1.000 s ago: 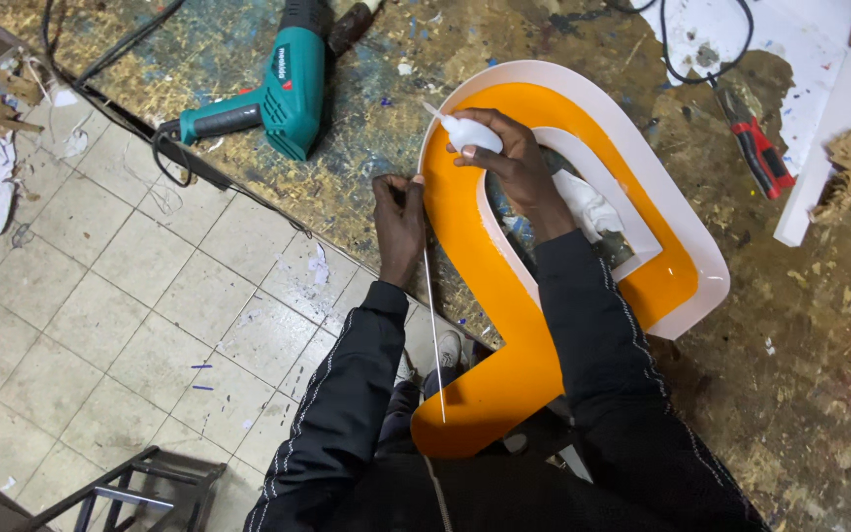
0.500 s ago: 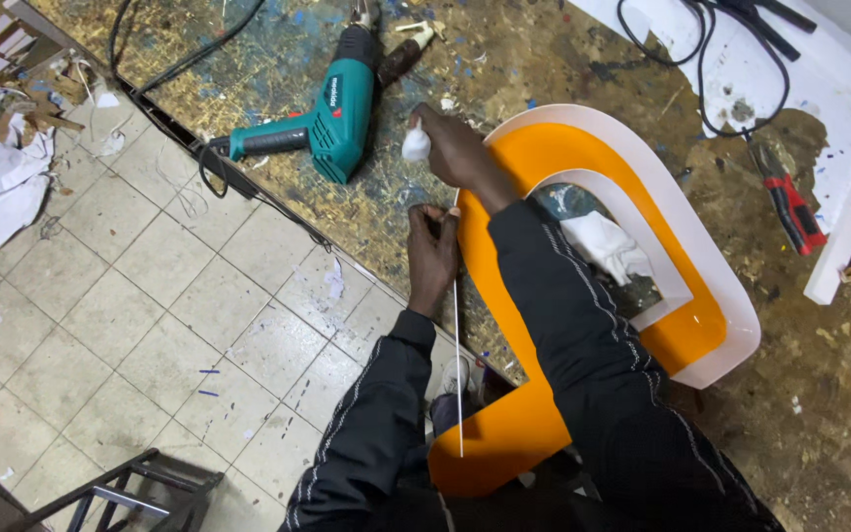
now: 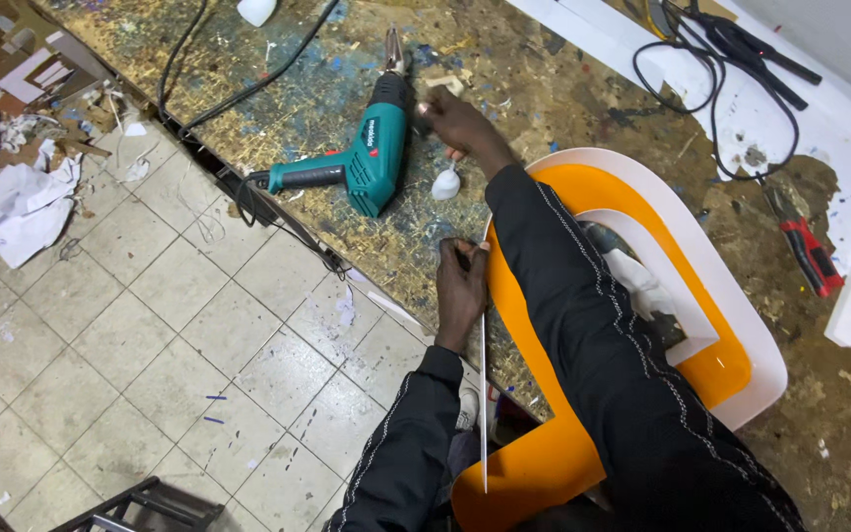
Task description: The person applies glue to the edges of a large orange letter Q and presses white trim pieces along the edges to secure them. The person repeatedly applies glue and presses the trim into place along the curved and straight edges of the letter.
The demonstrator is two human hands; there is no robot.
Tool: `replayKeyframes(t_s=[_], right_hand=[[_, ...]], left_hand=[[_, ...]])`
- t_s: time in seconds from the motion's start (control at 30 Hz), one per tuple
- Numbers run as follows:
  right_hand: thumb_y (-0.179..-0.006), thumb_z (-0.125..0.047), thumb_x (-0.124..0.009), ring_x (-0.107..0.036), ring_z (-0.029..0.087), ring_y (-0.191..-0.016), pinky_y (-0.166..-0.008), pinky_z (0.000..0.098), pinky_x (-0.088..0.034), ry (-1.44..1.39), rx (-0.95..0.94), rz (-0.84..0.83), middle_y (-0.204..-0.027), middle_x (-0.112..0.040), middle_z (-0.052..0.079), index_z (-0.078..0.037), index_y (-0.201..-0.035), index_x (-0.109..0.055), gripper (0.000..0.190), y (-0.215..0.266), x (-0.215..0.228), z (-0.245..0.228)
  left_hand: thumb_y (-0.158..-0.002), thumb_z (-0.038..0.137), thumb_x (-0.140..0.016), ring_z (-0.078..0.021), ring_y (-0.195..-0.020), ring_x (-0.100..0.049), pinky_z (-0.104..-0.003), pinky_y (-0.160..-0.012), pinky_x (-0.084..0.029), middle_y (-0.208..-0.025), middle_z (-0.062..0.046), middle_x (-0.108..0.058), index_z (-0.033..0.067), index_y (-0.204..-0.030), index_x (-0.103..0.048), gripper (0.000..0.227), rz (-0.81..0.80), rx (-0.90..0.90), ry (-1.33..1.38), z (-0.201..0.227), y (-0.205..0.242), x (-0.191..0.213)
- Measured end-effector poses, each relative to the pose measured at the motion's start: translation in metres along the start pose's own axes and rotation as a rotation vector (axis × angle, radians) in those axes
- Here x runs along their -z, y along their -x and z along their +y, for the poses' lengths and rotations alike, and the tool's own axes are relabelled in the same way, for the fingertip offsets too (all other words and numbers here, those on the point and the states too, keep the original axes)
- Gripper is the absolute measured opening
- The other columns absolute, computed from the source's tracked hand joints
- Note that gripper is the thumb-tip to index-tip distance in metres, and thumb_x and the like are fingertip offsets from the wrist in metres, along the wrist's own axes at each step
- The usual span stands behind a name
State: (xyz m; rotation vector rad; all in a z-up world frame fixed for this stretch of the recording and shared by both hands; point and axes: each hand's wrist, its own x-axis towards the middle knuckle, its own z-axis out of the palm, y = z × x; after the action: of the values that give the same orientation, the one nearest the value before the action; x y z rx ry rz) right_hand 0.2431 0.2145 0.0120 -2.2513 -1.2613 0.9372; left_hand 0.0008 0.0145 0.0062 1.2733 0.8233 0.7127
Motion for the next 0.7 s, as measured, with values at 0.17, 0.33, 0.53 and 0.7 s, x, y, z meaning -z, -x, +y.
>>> replayKeyframes(t_s=[0.17, 0.33, 0.53, 0.7], right_hand=[[-0.119, -0.032, -0.044, -0.049, 0.018, -0.054, -0.05, 0.0381, -0.041, -0.494, 0.033, 0.151, -0.084, -0.064, 0.013, -0.015, -0.142, -0.043, 0.028, 0.019, 0.003, 0.012], [-0.109, -0.003, -0.058, -0.074, 0.02, -0.061, -0.053, 0.0325, -0.051, -0.547, 0.471, 0.542, -0.095, -0.072, 0.015, -0.023, -0.119, -0.045, 0.026, 0.075, 0.053, 0.04], [-0.125, -0.045, -0.06, -0.069, 0.03, -0.099, -0.085, 0.0445, -0.054, 0.037, 0.806, 0.806, -0.112, -0.068, 0.014, -0.008, -0.13, -0.057, 0.038, 0.203, 0.088, 0.035], [-0.123, -0.055, -0.056, -0.053, 0.038, -0.153, -0.123, 0.0634, -0.043, -0.049, 0.614, 0.679, -0.154, -0.066, 0.013, -0.02, -0.16, -0.053, 0.051, 0.228, 0.065, 0.074]], left_hand=[[-0.115, 0.049, -0.059, -0.0209, -0.08, -0.048, -0.042, -0.077, -0.038, -0.091, -0.004, -0.044, 0.0164, -0.104, -0.043, 0.038, -0.005, -0.052, 0.021, -0.004, 0.002, 0.0], [-0.118, 0.044, -0.057, -0.0196, -0.081, -0.038, -0.045, -0.08, -0.029, -0.093, -0.004, -0.036, 0.0182, -0.102, -0.039, 0.035, -0.03, -0.087, 0.042, 0.0, 0.0, -0.001], [-0.114, 0.05, -0.06, -0.0202, -0.083, -0.052, -0.039, -0.08, -0.043, -0.091, -0.003, -0.047, 0.016, -0.103, -0.044, 0.039, -0.009, -0.093, -0.027, -0.005, -0.007, 0.0], [-0.117, 0.042, -0.061, -0.0205, -0.095, -0.051, -0.04, -0.089, -0.043, -0.1, -0.003, -0.047, 0.0164, -0.107, -0.042, 0.033, -0.013, -0.085, 0.064, -0.018, -0.008, -0.001]])
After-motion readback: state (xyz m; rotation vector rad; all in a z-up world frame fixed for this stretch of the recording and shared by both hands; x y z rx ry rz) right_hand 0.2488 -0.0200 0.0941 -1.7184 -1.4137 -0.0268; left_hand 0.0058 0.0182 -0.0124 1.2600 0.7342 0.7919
